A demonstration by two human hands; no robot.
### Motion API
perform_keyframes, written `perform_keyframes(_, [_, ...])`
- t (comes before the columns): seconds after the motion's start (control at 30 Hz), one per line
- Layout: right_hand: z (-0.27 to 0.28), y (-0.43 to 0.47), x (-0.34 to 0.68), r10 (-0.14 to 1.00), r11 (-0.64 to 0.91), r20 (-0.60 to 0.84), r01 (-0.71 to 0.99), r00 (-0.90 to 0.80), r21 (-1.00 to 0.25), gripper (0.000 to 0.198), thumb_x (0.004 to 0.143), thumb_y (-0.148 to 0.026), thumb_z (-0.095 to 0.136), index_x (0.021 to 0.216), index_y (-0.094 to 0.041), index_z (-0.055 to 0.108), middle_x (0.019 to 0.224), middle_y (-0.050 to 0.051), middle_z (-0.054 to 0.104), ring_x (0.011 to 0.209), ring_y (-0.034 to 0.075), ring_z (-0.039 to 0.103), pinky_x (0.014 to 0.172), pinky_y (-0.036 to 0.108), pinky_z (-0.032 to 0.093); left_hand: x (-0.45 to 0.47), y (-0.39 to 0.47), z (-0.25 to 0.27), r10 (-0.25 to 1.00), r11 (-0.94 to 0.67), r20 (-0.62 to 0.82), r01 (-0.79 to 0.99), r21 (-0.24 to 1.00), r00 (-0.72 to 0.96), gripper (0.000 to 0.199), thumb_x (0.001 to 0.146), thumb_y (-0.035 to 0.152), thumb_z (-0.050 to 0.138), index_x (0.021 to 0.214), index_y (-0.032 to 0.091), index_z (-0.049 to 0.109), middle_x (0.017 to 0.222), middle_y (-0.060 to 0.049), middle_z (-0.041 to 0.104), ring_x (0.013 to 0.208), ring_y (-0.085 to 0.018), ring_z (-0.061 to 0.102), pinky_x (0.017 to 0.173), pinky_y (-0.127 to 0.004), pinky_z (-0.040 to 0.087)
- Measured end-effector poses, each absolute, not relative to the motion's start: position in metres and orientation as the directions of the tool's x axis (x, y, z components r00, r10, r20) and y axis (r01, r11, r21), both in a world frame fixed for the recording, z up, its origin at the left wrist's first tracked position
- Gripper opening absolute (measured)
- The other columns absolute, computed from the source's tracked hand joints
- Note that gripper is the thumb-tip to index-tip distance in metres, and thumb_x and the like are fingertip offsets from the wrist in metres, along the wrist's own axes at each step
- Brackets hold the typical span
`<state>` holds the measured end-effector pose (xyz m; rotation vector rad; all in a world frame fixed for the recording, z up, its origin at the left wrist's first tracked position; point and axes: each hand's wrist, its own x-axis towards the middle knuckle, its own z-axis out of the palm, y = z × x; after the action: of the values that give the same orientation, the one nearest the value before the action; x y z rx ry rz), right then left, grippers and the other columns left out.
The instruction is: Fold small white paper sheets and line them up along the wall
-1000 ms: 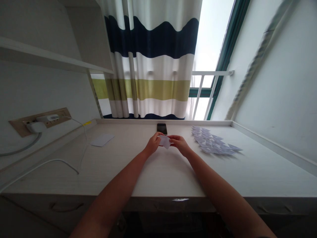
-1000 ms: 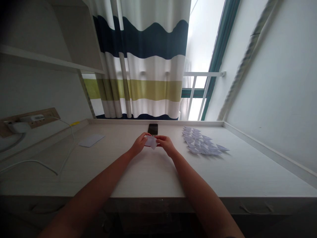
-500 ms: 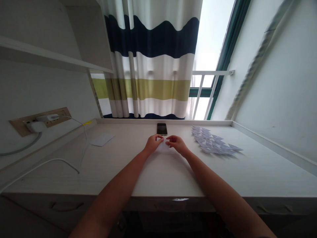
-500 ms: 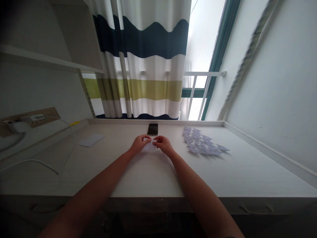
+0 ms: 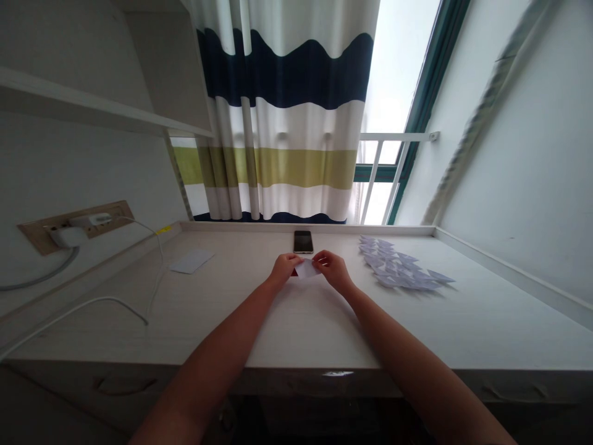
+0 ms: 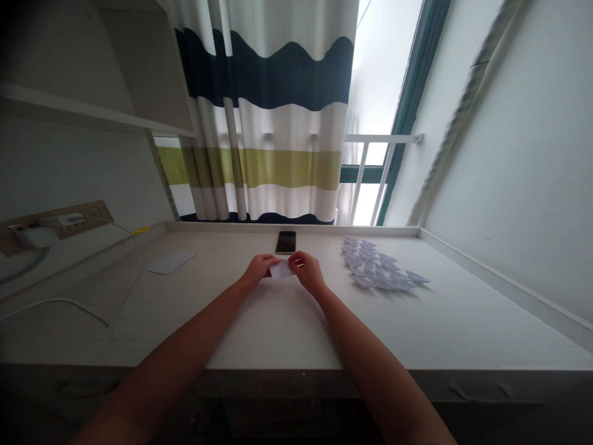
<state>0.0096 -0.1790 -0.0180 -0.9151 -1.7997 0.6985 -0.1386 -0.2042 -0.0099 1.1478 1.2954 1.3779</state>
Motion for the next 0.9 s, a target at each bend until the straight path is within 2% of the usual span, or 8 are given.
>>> perform_keyframes(0.17, [-0.012, -0.188, 0.012, 0.633, 0.766, 0.665, 0.441, -0.396, -0.467, 0.013, 0.074, -0.015, 0.049, 0.074, -0.019, 0.061, 0.081, 0.004, 0.062, 0.066, 0.012, 0.057, 0.062, 0.024, 0.045, -0.137, -0.207, -0.007, 0.984, 0.023, -0.049, -0.153, 0.988, -0.174, 0.014, 0.055, 0.024, 0.062, 0.062, 0.012, 0.059, 0.055, 0.000, 0.055, 0.053, -0.012, 0.051, 0.052, -0.024, 0.042])
perform_keyframes(0.27, [-0.008, -0.191, 0.013, 0.568, 0.800, 0.670, 0.512, -0.479, -0.313, 0.015, 0.078, -0.016, 0.048, 0.080, -0.020, 0.062, 0.087, 0.004, 0.063, 0.072, 0.014, 0.058, 0.066, 0.025, 0.043, -0.137, -0.206, -0.007, 0.982, 0.050, -0.089, -0.230, 0.972, -0.166, 0.012, 0.055, 0.023, 0.062, 0.061, 0.013, 0.058, 0.054, 0.000, 0.054, 0.051, -0.011, 0.050, 0.051, -0.024, 0.041])
perform_keyframes(0.37, [-0.006, -0.192, 0.014, 0.529, 0.821, 0.636, 0.528, -0.561, -0.217, 0.018, 0.081, -0.018, 0.045, 0.085, -0.021, 0.062, 0.092, 0.005, 0.063, 0.077, 0.015, 0.058, 0.069, 0.025, 0.041, -0.138, -0.204, -0.008, 0.981, 0.070, -0.119, -0.292, 0.954, -0.156, 0.012, 0.054, 0.020, 0.061, 0.062, 0.013, 0.057, 0.055, 0.000, 0.055, 0.051, -0.011, 0.050, 0.051, -0.025, 0.041])
perform_keyframes(0.53, [-0.004, -0.193, 0.013, 0.509, 0.837, 0.598, 0.517, -0.619, -0.177, 0.020, 0.082, -0.020, 0.043, 0.088, -0.022, 0.063, 0.098, 0.006, 0.062, 0.081, 0.017, 0.058, 0.071, 0.027, 0.040, -0.139, -0.202, -0.009, 0.978, 0.086, -0.145, -0.349, 0.933, -0.148, 0.012, 0.055, 0.019, 0.063, 0.062, 0.012, 0.056, 0.056, -0.001, 0.056, 0.052, -0.012, 0.051, 0.054, -0.027, 0.043])
perform_keyframes(0.63, [-0.003, -0.194, 0.013, 0.517, 0.838, 0.595, 0.504, -0.615, -0.208, 0.020, 0.081, -0.019, 0.045, 0.088, -0.022, 0.063, 0.098, 0.007, 0.063, 0.080, 0.017, 0.058, 0.071, 0.028, 0.040, -0.138, -0.204, -0.009, 0.979, 0.071, -0.130, -0.340, 0.938, -0.156, 0.014, 0.054, 0.020, 0.064, 0.063, 0.012, 0.057, 0.056, 0.000, 0.056, 0.052, -0.011, 0.051, 0.054, -0.026, 0.043])
perform_keyframes(0.9, [-0.003, -0.193, 0.012, 0.510, 0.839, 0.590, 0.513, -0.626, -0.181, 0.022, 0.081, -0.019, 0.045, 0.089, -0.021, 0.065, 0.099, 0.007, 0.063, 0.085, 0.019, 0.058, 0.075, 0.030, 0.043, -0.139, -0.205, -0.010, 0.982, 0.041, -0.090, -0.272, 0.961, -0.168, 0.021, 0.057, 0.027, 0.067, 0.068, 0.011, 0.059, 0.057, 0.000, 0.056, 0.054, -0.011, 0.051, 0.056, -0.028, 0.045])
